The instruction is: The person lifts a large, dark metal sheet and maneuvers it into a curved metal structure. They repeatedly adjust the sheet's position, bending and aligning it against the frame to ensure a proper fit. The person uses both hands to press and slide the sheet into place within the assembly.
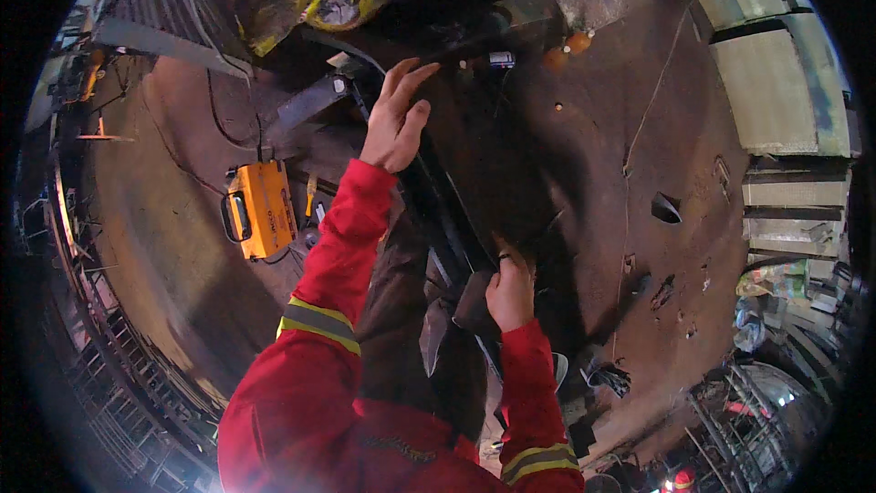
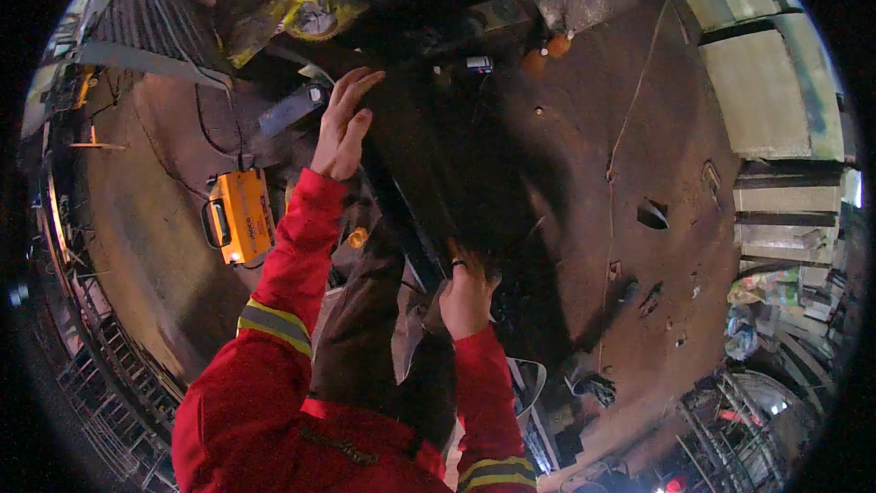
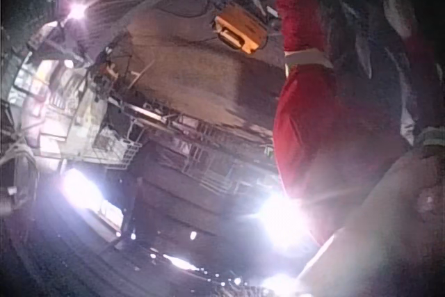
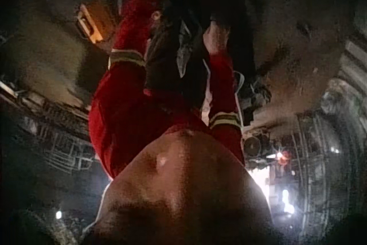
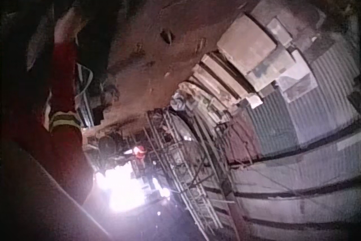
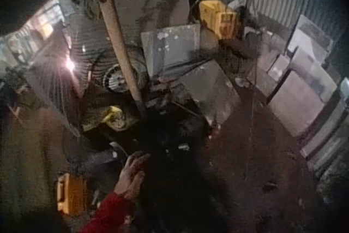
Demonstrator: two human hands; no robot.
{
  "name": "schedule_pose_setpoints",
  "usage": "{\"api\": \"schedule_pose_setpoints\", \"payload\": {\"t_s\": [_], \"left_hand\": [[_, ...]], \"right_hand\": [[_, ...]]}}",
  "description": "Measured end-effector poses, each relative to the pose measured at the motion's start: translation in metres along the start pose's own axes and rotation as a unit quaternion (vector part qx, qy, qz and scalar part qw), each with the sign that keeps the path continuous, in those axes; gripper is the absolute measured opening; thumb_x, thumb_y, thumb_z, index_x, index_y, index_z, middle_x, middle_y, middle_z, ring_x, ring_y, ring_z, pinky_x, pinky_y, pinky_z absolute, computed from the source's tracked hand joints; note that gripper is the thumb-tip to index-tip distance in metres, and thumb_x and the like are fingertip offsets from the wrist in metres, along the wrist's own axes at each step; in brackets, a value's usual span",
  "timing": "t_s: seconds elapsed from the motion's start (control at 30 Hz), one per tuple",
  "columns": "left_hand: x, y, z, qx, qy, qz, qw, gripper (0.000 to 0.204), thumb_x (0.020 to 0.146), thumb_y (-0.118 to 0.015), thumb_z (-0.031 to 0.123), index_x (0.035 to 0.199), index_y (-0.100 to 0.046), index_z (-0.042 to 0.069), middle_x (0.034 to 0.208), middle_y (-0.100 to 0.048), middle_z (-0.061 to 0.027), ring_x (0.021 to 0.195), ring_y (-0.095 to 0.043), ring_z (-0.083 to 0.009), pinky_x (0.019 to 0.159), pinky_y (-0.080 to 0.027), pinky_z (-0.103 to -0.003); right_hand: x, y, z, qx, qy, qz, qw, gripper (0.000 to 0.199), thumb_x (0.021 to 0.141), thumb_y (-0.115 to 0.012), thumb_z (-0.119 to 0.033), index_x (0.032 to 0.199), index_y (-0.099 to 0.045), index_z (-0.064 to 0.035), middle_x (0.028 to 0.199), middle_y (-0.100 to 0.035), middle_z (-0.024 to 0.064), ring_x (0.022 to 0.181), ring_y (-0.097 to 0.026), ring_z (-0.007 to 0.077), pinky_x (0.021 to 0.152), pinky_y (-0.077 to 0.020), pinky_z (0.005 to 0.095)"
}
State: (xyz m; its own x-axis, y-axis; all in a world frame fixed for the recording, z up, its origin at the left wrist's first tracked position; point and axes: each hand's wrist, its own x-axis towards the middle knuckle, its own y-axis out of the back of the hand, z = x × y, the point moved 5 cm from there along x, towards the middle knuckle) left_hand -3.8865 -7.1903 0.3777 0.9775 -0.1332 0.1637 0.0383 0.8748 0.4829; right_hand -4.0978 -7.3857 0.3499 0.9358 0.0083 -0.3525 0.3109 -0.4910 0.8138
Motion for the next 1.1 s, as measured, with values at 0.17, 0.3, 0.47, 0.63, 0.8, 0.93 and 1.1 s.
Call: {"api": "schedule_pose_setpoints", "payload": {"t_s": [0.17,0.3,0.47,0.63,0.8,0.93,1.1], "left_hand": [[0.038,0.009,-0.035,0.123,-0.047,-0.131,0.983,0.055,0.066,-0.047,-0.003,0.119,-0.055,0.007,0.123,-0.048,-0.0175,0.115,-0.046,-0.0399,0.095,-0.041,-0.041],[0.048,0.009,-0.091,0.209,-0.092,-0.154,0.961,0.051,0.062,-0.053,-0.008,0.111,-0.058,0.006,0.116,-0.052,-0.0159,0.107,-0.050,-0.0379,0.089,-0.045,-0.042],[0.048,-0.008,-0.127,0.283,-0.100,-0.163,0.940,0.032,0.065,-0.060,0.002,0.097,-0.064,0.005,0.106,-0.054,-0.0150,0.097,-0.053,-0.0317,0.085,-0.046,-0.038],[0.050,-0.021,-0.139,0.268,-0.078,-0.189,0.942,0.023,0.064,-0.062,0.008,0.086,-0.065,0.005,0.102,-0.054,-0.0136,0.095,-0.054,-0.0277,0.083,-0.047,-0.036],[0.040,-0.038,-0.149,0.268,-0.079,-0.220,0.934,0.017,0.067,-0.062,0.010,0.083,-0.065,0.006,0.103,-0.054,-0.0122,0.095,-0.054,-0.0263,0.081,-0.047,-0.035],[0.034,-0.046,-0.159,0.247,-0.110,-0.226,0.936,0.019,0.068,-0.062,0.011,0.085,-0.066,0.006,0.103,-0.054,-0.0119,0.097,-0.054,-0.0261,0.082,-0.046,-0.035],[0.034,-0.048,-0.158,0.240,-0.132,-0.253,0.928,0.020,0.068,-0.061,0.011,0.086,-0.065,0.005,0.102,-0.054,-0.0120,0.095,-0.055,-0.0260,0.082,-0.047,-0.035]], "right_hand": [[0.037,-0.028,0.015,0.119,-0.041,-0.044,0.991,0.035,0.070,-0.051,0.005,0.104,-0.060,0.0019,0.101,-0.060,0.0257,0.094,-0.055,0.0428,0.083,-0.0447,0.0457],[0.059,-0.056,0.029,0.120,-0.095,-0.097,0.984,0.050,0.070,-0.047,0.007,0.117,-0.059,-0.0030,0.102,-0.062,0.0231,0.095,-0.058,0.0394,0.086,-0.0458,0.0420],[0.085,-0.075,0.046,0.172,-0.061,-0.102,0.978,0.040,0.074,-0.055,-0.002,0.114,-0.059,-0.0008,0.092,-0.064,0.0244,0.088,-0.063,0.0373,0.076,-0.0481,0.0407],[0.106,-0.092,0.037,0.110,-0.079,-0.160,0.978,0.049,0.079,-0.062,-0.011,0.126,-0.051,-0.0030,0.092,-0.065,0.0217,0.088,-0.064,0.0342,0.077,-0.0486,0.0390],[0.113,-0.123,0.044,0.138,-0.080,-0.140,0.977,0.051,0.079,-0.063,-0.009,0.128,-0.048,-0.0038,0.104,-0.062,0.0238,0.094,-0.063,0.0339,0.080,-0.0484,0.0374],[0.113,-0.140,0.058,0.184,-0.045,-0.098,0.977,0.058,0.076,-0.058,0.000,0.132,-0.045,-0.0052,0.110,-0.059,0.0268,0.096,-0.062,0.0329,0.081,-0.0481,0.0353],[0.102,-0.163,0.070,0.153,-0.129,-0.199,0.959,0.061,0.072,-0.050,0.006,0.132,-0.044,-0.0035,0.112,-0.057,0.0279,0.099,-0.059,0.0364,0.083,-0.0469,0.0378]]}}
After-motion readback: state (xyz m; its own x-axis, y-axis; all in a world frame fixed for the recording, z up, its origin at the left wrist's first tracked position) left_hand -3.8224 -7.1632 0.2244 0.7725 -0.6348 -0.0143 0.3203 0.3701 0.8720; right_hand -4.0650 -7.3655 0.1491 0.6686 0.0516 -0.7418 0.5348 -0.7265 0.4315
